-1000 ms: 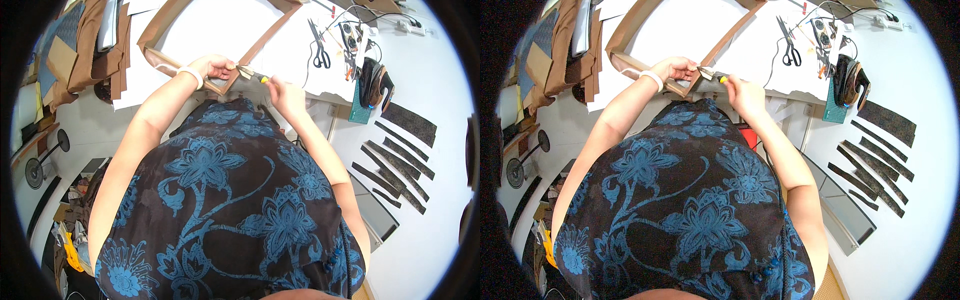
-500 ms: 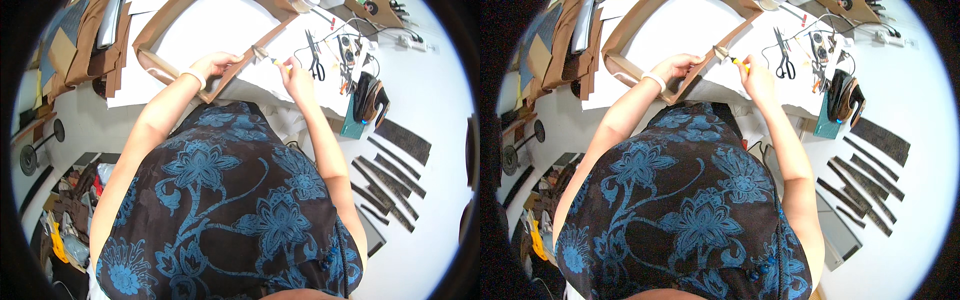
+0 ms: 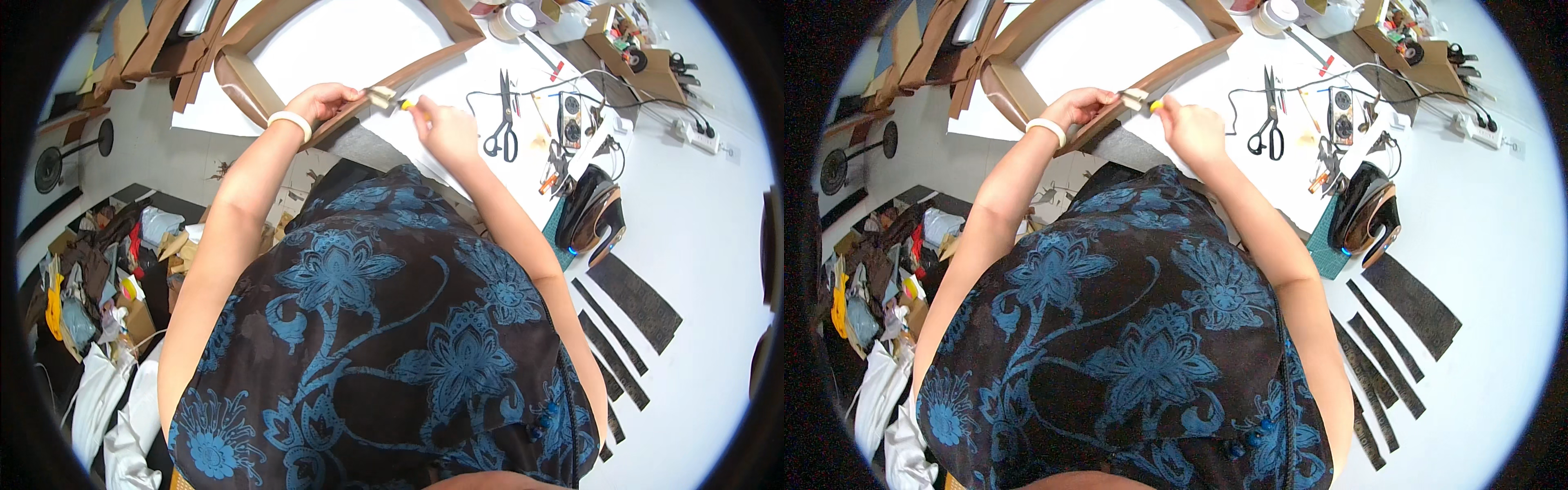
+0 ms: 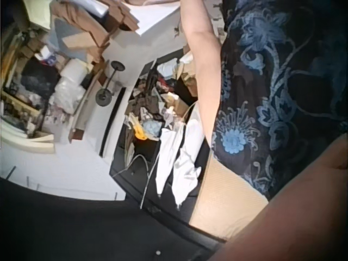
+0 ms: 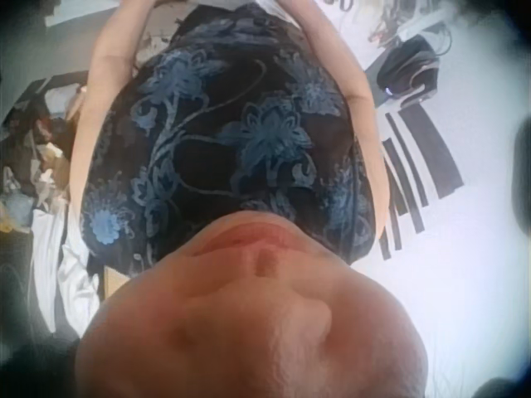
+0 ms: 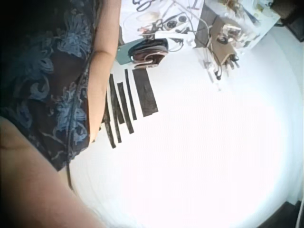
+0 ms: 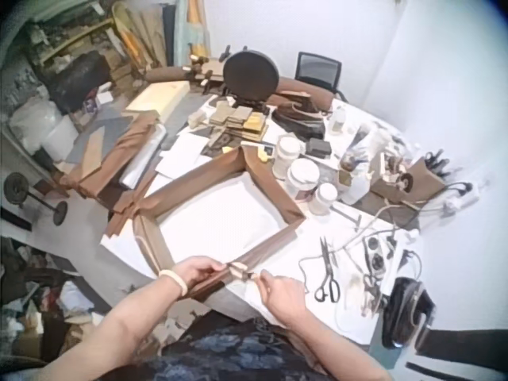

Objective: The person uses a yellow-handled scraper to smooth and press the edges of a rectangular cardboard frame. They work methodically along the perimeter, applying pressure to the corners and sides to ensure the material is flat and secure. The person occasionally rotates the frame to access different sections.

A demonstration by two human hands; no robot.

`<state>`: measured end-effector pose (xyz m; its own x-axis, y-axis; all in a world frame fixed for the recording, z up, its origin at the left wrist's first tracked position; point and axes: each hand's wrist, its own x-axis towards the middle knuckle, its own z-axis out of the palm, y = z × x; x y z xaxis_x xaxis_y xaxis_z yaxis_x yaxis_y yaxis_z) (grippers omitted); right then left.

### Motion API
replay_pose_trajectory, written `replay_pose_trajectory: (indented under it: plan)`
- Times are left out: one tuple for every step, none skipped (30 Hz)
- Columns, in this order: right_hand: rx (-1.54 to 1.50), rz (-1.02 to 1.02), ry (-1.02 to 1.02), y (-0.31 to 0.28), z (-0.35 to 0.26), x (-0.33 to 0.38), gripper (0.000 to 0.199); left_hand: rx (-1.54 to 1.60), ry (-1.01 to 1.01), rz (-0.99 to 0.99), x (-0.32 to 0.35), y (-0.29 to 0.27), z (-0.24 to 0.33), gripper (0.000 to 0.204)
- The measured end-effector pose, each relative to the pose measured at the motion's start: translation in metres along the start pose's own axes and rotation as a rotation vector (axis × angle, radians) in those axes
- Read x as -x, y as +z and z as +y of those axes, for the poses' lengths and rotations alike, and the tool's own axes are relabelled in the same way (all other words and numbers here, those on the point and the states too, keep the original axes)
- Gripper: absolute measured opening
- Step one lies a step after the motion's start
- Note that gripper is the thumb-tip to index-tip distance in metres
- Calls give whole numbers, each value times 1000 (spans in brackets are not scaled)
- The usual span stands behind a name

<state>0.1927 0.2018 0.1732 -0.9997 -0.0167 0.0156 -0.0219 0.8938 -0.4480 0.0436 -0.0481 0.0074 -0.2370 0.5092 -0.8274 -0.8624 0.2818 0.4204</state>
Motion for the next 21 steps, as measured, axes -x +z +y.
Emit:
replay_pose_trajectory:
  plan:
    - [-12, 12, 38, -1, 6, -5, 19, -1, 1, 26, 1, 4, 1, 22]
    - [6, 15, 27, 0, 7, -5, 19, 1, -13, 23, 4, 6, 2, 22]
    - [29, 18, 15, 1, 7, -4, 19, 5, -24, 16, 3, 7, 2, 21]
    - [51, 23, 5, 2, 6, -2, 19, 8, -36, 9, 3, 7, 2, 21]
    - [72, 27, -4, 2, 4, 0, 19, 14, -30, 6, 4, 6, 2, 21]
    - [46, 31, -38, 1, 0, 5, 21, 19, -28, -4, 6, 9, 3, 21]
    - [34, 29, -41, -1, 2, 3, 21, 22, -27, -14, 9, 12, 3, 21]
    - [22, 27, -43, -3, 8, 0, 21, 35, -22, -49, 11, 14, 6, 20]
    - [7, 25, -50, -5, 12, -4, 22, 57, -43, -41, 11, 13, 7, 18]
    - [31, 54, -15, -9, 17, -10, 22, 80, -64, -33, 10, 12, 8, 16]
    - [41, 61, -5, -11, 17, -13, 22, 102, -85, -26, 10, 11, 9, 15]
    - [51, 65, 6, -13, 16, -14, 22, 102, -81, -31, 10, 11, 9, 15]
    - [61, 68, 17, -14, 16, -15, 22, 103, -78, -36, 11, 11, 9, 15]
    - [106, 35, 24, -13, 13, -12, 21, 103, -75, -43, 11, 12, 9, 15]
    - [93, 26, 14, -13, 11, -8, 21, 52, -49, -25, 14, 15, 11, 19]
    - [80, 18, 4, -14, 10, -3, 20, 1, -23, -8, 17, 19, 11, 23]
    - [67, 9, -6, -15, 10, 1, 20, -50, 3, 9, 17, 23, 15, 27]
    - [45, 19, 32, -20, 8, 2, 23, -47, 17, -7, 19, 29, 21, 27]
    - [53, 36, 26, -20, 12, 1, 22, -39, 34, -18, 18, 34, 28, 27]
    - [60, 52, 20, -19, 19, -2, 20, -32, 50, -29, 18, 38, 32, 27]
    - [70, 67, 18, -18, 23, -6, 19, -42, 53, -71, 12, 38, 33, 26]
